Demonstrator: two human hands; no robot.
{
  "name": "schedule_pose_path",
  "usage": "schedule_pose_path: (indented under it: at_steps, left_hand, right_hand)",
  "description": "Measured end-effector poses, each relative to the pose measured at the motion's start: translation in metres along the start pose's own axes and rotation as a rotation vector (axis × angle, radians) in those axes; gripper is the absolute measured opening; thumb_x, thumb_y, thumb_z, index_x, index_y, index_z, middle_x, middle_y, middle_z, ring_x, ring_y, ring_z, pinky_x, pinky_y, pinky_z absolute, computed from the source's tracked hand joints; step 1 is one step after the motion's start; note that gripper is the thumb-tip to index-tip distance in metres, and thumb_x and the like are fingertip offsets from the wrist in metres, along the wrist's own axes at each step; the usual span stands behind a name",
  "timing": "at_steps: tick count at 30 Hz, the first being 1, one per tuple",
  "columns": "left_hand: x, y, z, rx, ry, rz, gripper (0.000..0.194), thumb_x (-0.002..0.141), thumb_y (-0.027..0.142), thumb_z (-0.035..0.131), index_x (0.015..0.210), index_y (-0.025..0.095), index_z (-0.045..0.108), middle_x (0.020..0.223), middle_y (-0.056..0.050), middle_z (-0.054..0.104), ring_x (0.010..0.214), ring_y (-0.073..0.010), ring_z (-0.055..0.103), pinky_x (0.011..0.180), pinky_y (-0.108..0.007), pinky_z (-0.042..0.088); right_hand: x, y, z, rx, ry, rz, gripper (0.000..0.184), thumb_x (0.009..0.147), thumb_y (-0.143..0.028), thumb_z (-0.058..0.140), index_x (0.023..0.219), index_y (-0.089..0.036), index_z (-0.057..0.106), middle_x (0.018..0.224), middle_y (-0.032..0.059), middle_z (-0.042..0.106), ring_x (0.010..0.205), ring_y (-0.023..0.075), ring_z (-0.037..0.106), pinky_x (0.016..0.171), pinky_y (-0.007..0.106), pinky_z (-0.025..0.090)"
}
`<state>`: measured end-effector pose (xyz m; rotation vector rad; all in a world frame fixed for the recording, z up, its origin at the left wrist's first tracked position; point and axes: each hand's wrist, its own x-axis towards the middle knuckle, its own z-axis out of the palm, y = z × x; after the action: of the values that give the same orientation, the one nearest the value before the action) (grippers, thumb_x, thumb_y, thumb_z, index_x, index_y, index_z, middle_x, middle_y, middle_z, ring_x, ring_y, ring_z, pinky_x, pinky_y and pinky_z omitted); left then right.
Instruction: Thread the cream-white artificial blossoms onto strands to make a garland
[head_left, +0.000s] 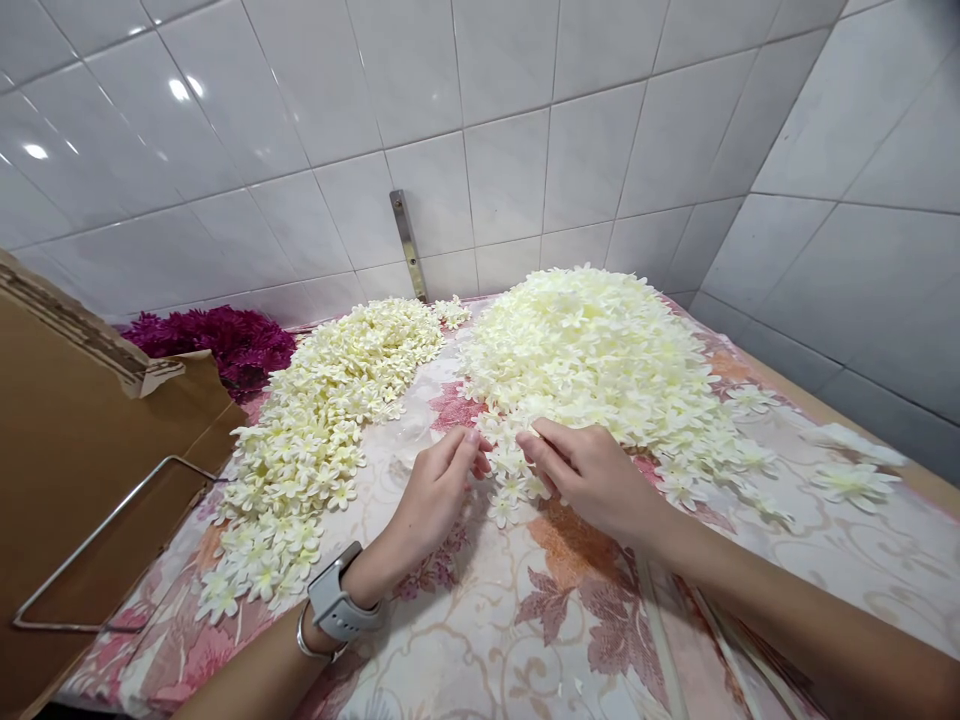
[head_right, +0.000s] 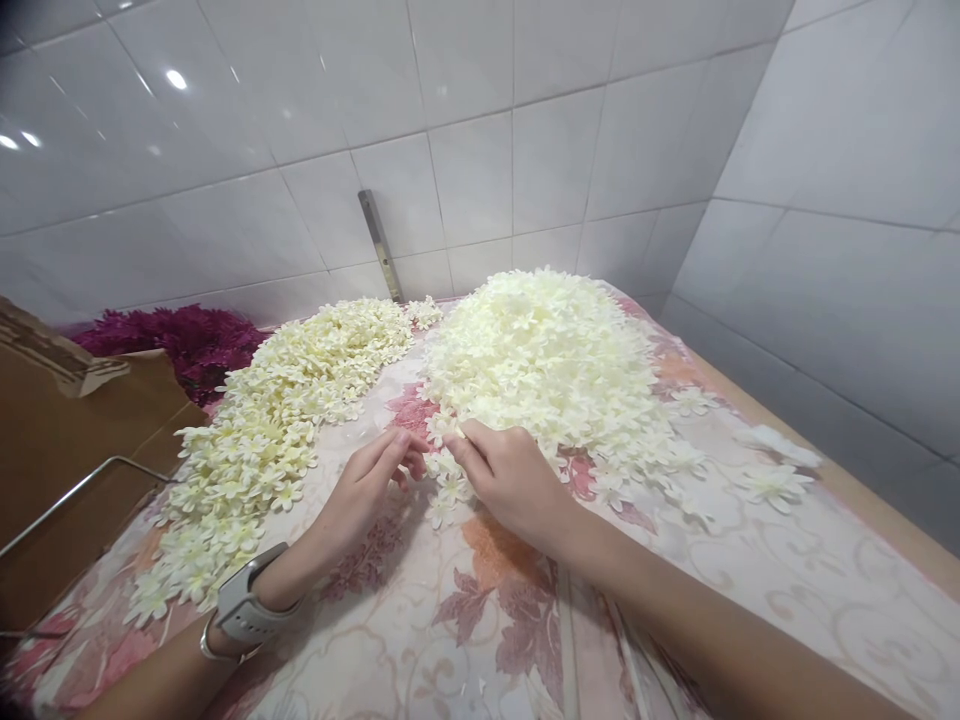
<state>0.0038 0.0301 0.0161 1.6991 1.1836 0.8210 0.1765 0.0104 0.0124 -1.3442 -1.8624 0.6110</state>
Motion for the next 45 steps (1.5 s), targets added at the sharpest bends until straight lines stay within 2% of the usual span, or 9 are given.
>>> schedule_pose_path:
  at_steps: [3, 10, 14, 21, 27, 29, 36, 42, 45]
  left_hand:
    - [-0.002, 0.0, 0.0, 0.003, -0.009, 0.012, 0.034, 0.09, 0.043, 0.035, 0.081, 0.019, 0.056, 0.071, 0.0, 0.055, 0.069, -0.015, 0.051, 0.065, -0.027, 0.039]
    - [-0.002, 0.002, 0.001, 0.022, -0.028, -0.025, 0.037, 0.089, 0.045, 0.035, 0.084, 0.018, 0.059, 0.072, -0.001, 0.057, 0.071, -0.0165, 0.053, 0.064, -0.026, 0.04]
    - [-0.002, 0.003, 0.002, -0.002, -0.026, -0.031, 0.037, 0.089, 0.045, 0.036, 0.083, 0.018, 0.06, 0.069, -0.001, 0.057, 0.069, -0.0164, 0.053, 0.063, -0.026, 0.041]
    - [-0.004, 0.005, 0.001, -0.097, 0.085, 0.05, 0.033, 0.089, 0.04, 0.037, 0.08, 0.017, 0.059, 0.067, -0.001, 0.055, 0.065, -0.0141, 0.051, 0.06, -0.025, 0.041]
    - [-0.012, 0.013, -0.003, -0.083, 0.359, 0.288, 0.029, 0.091, 0.033, 0.036, 0.078, 0.018, 0.058, 0.063, 0.001, 0.052, 0.061, -0.0117, 0.049, 0.059, -0.023, 0.039]
    - [-0.014, 0.014, -0.003, -0.077, 0.359, 0.299, 0.03, 0.092, 0.032, 0.036, 0.078, 0.018, 0.058, 0.063, 0.001, 0.052, 0.061, -0.0115, 0.049, 0.058, -0.023, 0.039]
    - [-0.01, 0.01, -0.002, -0.102, 0.32, 0.248, 0.03, 0.091, 0.036, 0.038, 0.08, 0.017, 0.059, 0.064, 0.0, 0.054, 0.062, -0.0126, 0.05, 0.059, -0.024, 0.04]
    - [-0.006, 0.011, -0.002, -0.181, 0.272, 0.178, 0.029, 0.09, 0.035, 0.038, 0.08, 0.017, 0.059, 0.065, 0.0, 0.054, 0.061, -0.0122, 0.051, 0.058, -0.024, 0.041]
    - [-0.005, 0.01, -0.001, -0.191, 0.228, 0.124, 0.028, 0.088, 0.035, 0.04, 0.079, 0.016, 0.058, 0.064, 0.001, 0.054, 0.061, -0.012, 0.05, 0.057, -0.023, 0.04]
  right_hand:
    - [0.001, 0.0, 0.001, -0.002, 0.037, 0.013, 0.045, 0.089, -0.04, 0.039, 0.052, -0.02, 0.023, 0.046, -0.0062, 0.021, 0.043, 0.008, 0.026, 0.045, 0.024, 0.021]
    - [0.0, -0.001, 0.006, -0.079, -0.019, -0.001, 0.025, 0.09, -0.025, 0.029, 0.083, -0.018, 0.052, 0.057, -0.0019, 0.048, 0.049, 0.0126, 0.044, 0.051, 0.025, 0.033]
    - [-0.001, 0.0, 0.005, -0.078, -0.004, -0.045, 0.029, 0.088, -0.02, 0.028, 0.107, -0.016, 0.049, 0.062, 0.0, 0.053, 0.053, 0.0146, 0.05, 0.055, 0.026, 0.037]
    - [0.001, 0.0, -0.004, -0.051, 0.089, 0.023, 0.038, 0.091, -0.037, 0.034, 0.056, -0.022, 0.036, 0.043, -0.005, 0.039, 0.039, 0.0102, 0.037, 0.044, 0.024, 0.028]
    - [-0.011, -0.009, 0.018, 0.561, -0.471, -0.015, 0.037, 0.092, -0.044, 0.037, 0.083, -0.019, 0.062, 0.083, 0.0032, 0.066, 0.079, 0.0142, 0.063, 0.072, 0.025, 0.047]
    - [-0.012, -0.007, 0.024, 0.571, -0.519, -0.039, 0.039, 0.092, -0.045, 0.037, 0.086, -0.018, 0.065, 0.093, 0.0059, 0.066, 0.089, 0.0164, 0.062, 0.082, 0.029, 0.046]
    - [0.006, 0.016, 0.011, 0.55, -0.07, 0.243, 0.037, 0.087, -0.049, 0.044, 0.096, -0.02, 0.065, 0.13, 0.0094, 0.052, 0.118, 0.0231, 0.049, 0.092, 0.037, 0.044]
    - [0.008, 0.013, 0.006, 0.544, 0.166, 0.214, 0.043, 0.084, -0.047, 0.049, 0.114, -0.017, 0.055, 0.089, 0.0071, 0.065, 0.07, 0.015, 0.059, 0.067, 0.031, 0.05]
    - [0.005, 0.006, 0.003, 0.571, 0.119, 0.205, 0.033, 0.084, -0.048, 0.049, 0.086, -0.016, 0.057, 0.069, 0.0022, 0.06, 0.053, 0.0105, 0.051, 0.049, 0.023, 0.043]
